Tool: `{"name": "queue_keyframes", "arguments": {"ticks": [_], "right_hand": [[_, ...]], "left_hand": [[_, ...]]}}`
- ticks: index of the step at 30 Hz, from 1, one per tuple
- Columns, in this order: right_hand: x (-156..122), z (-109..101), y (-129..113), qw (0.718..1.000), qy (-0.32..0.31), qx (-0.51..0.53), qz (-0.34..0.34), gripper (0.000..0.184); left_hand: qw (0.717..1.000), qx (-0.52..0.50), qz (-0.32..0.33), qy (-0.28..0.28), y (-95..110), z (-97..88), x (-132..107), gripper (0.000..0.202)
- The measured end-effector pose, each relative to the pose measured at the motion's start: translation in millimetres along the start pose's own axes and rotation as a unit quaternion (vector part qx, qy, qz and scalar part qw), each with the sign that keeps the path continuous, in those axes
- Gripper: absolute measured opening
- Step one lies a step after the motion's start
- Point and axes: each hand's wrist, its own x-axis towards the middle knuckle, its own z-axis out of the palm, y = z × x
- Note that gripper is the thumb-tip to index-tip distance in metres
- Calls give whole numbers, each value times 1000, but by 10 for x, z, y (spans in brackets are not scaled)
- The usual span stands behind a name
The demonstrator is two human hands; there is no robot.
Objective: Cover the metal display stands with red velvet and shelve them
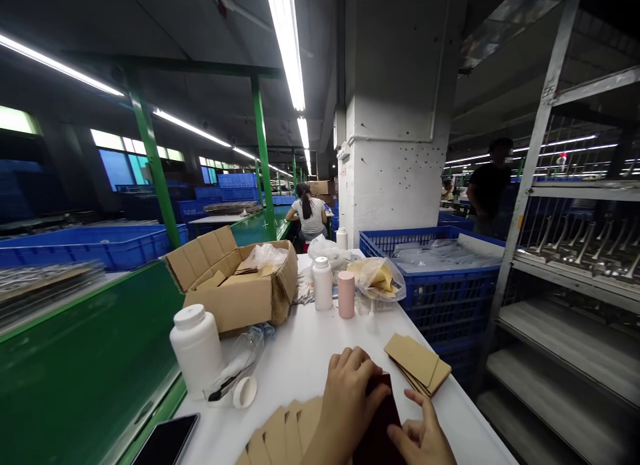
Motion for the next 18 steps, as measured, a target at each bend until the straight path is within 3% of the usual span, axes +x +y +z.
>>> {"name": "queue_keyframes", "arguments": {"ticks": [6,9,11,13,15,18], "right_hand": [[31,-99,1,994,-10,-104,-42,76],[42,-230,-33,981,5,-180,-74,78],[48,-304,-152,971,4,-221,-88,71],[65,-315,-335,963,-2,-249,-103,56],[102,-253,-519,956,-7,-263,-129,45],[183,-121,-647,942,-24,-285,-174,40]], "left_hand": [[998,-35,-61,5,-118,44,-197,69],[994,-56,-99,3,-219,40,-361,86],[989,-87,-116,15,-264,21,-430,85],[984,-122,-127,40,-271,10,-437,69],[979,-143,-131,64,-247,28,-396,52],[976,-151,-130,86,-213,98,-338,42]]}}
